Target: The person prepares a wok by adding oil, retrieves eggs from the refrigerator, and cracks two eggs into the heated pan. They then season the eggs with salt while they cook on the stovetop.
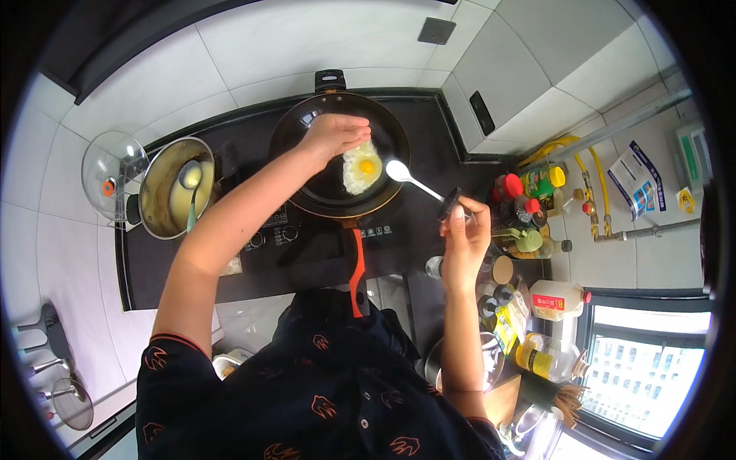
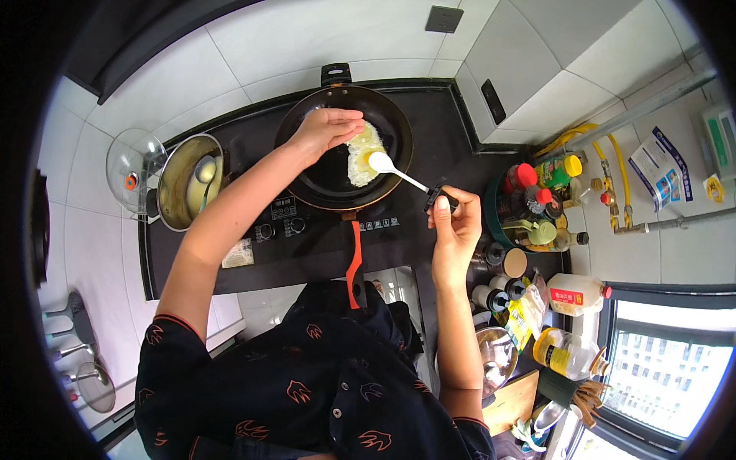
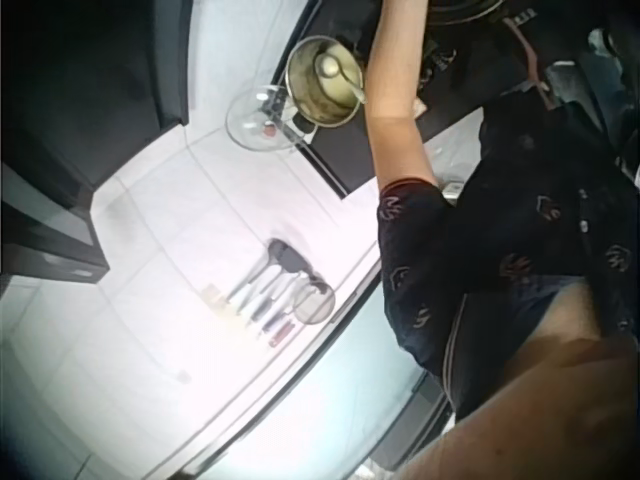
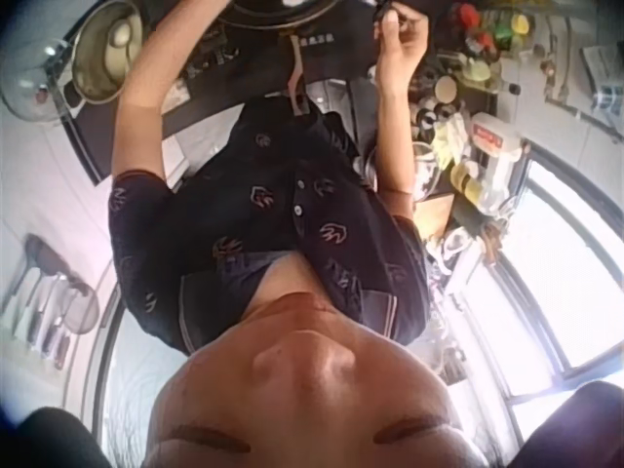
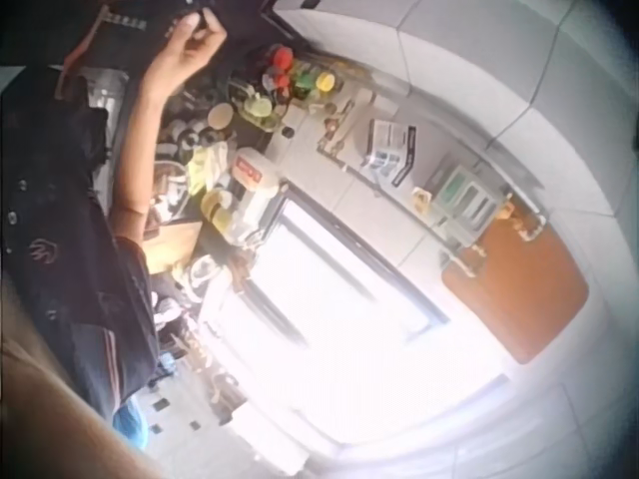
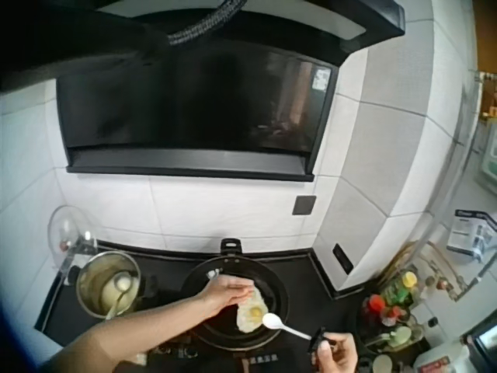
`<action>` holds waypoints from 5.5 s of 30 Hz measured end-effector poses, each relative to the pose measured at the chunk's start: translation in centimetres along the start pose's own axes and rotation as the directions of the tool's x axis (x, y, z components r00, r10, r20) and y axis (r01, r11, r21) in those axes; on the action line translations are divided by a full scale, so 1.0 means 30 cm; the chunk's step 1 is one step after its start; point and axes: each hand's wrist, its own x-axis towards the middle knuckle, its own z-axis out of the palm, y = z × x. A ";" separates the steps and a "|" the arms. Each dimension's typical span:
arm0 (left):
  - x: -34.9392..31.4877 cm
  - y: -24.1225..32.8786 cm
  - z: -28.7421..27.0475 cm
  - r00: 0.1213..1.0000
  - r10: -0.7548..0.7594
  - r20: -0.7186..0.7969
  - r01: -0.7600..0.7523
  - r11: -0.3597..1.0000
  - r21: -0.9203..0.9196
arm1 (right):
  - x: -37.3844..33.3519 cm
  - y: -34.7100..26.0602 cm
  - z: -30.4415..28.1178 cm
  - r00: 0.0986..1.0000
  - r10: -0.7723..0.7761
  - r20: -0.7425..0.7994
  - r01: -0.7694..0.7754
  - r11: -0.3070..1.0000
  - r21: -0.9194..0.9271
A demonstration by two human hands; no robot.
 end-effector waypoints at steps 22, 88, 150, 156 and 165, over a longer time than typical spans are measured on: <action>0.343 0.042 -0.135 0.979 0.170 0.110 -0.187 0.546 0.817 | -0.078 -0.028 -0.092 0.994 -0.026 -0.110 0.024 1.000 -0.016; 0.296 -0.065 -0.123 0.816 0.415 0.403 -0.446 0.008 0.895 | 0.002 0.080 -0.078 0.995 -0.017 -0.093 0.009 0.996 -0.090; -0.028 0.071 -0.069 0.995 -0.086 -0.045 0.061 0.917 -0.395 | 0.261 0.144 0.532 0.707 -0.390 0.590 0.589 0.786 -0.186; -0.101 0.279 0.016 0.907 -0.059 -0.418 0.002 0.991 -0.135 | 0.307 0.386 0.387 0.882 0.149 0.446 0.133 0.830 -0.541; -0.152 0.089 0.089 0.996 0.031 -0.088 -0.016 0.985 0.173 | 0.390 -0.287 0.523 0.865 -0.315 0.392 0.459 0.812 -0.360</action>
